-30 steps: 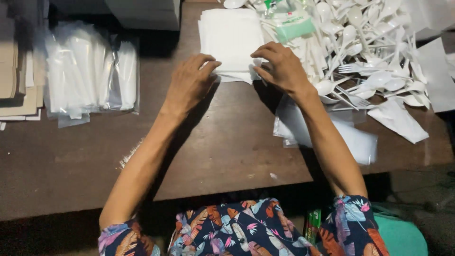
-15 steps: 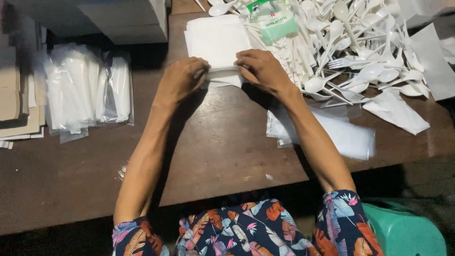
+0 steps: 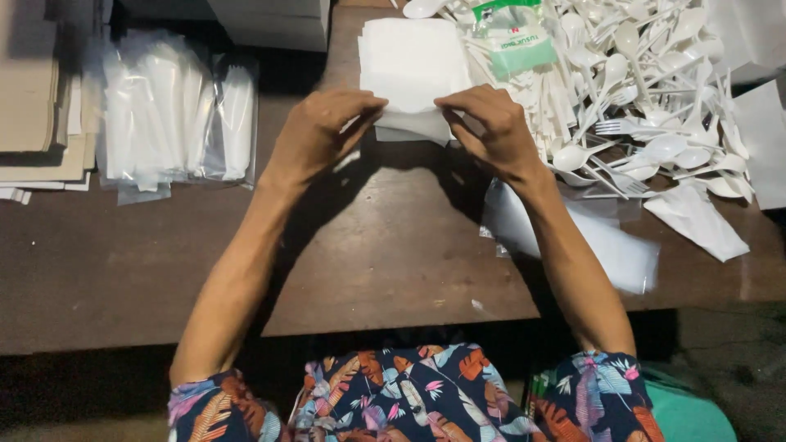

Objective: Wrapping plastic forks and spoons in paper napkins and placing them into plastic bags.

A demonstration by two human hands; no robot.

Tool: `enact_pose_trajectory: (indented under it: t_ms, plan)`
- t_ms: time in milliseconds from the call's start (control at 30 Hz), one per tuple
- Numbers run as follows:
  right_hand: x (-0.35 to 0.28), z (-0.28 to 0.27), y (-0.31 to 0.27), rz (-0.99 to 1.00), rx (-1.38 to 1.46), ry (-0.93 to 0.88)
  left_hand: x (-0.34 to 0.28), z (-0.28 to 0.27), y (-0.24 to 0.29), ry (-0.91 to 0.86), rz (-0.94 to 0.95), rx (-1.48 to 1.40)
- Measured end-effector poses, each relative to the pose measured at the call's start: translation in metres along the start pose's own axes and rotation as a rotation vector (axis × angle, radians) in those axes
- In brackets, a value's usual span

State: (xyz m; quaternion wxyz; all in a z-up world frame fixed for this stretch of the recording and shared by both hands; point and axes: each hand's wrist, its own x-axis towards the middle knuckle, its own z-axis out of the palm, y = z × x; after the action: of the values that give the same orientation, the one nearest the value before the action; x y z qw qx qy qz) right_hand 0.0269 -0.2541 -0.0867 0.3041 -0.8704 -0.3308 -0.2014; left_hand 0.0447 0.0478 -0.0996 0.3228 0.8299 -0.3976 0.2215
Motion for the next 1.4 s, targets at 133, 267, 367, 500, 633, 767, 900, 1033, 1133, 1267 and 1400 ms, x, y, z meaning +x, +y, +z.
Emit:
enact_pose_trajectory:
  t_ms: [133, 267, 367, 500, 633, 767, 900, 1033, 1133, 1267, 1400]
  plan:
    - [-0.044, -0.002, -0.030, -0.086, 0.082, -0.118, -0.029, -0.038, 0.044, -0.170, 0.073, -0.123]
    - [-0.083, 0.006, -0.070, -0.109, 0.178, -0.282, -0.062, -0.038, 0.064, -0.400, 0.036, -0.246]
    - [-0.089, 0.007, -0.101, -0.106, 0.181, -0.373, -0.086, -0.025, 0.063, -0.373, 0.007, -0.027]
    - [-0.088, 0.017, -0.103, -0.101, 0.120, -0.307, -0.099, -0.017, 0.060, -0.422, -0.018, 0.175]
    - [-0.077, 0.033, -0.104, -0.189, -0.087, -0.271, -0.100, -0.009, 0.059, -0.447, -0.030, 0.118]
    - [-0.087, 0.043, -0.105, -0.112, -0.207, -0.429, -0.099, -0.013, 0.064, -0.513, 0.019, 0.243]
    - [-0.090, 0.039, -0.108, -0.082, -0.181, -0.413, -0.099, -0.019, 0.065, -0.575, -0.006, 0.283]
    - [-0.089, 0.020, -0.091, -0.083, -0.116, -0.374, -0.099, -0.018, 0.067, -0.587, 0.003, 0.278]
    - [-0.092, -0.021, -0.048, -0.012, -0.043, -0.192, -0.100, -0.016, 0.065, -0.595, -0.011, 0.271]
    - [-0.135, -0.089, 0.041, 0.241, -0.135, -0.077, -0.094, -0.015, 0.067, -0.575, -0.034, 0.221]
    - [-0.136, -0.145, 0.049, 0.472, -0.273, -0.039, -0.056, -0.001, 0.069, -0.447, 0.093, 0.179]
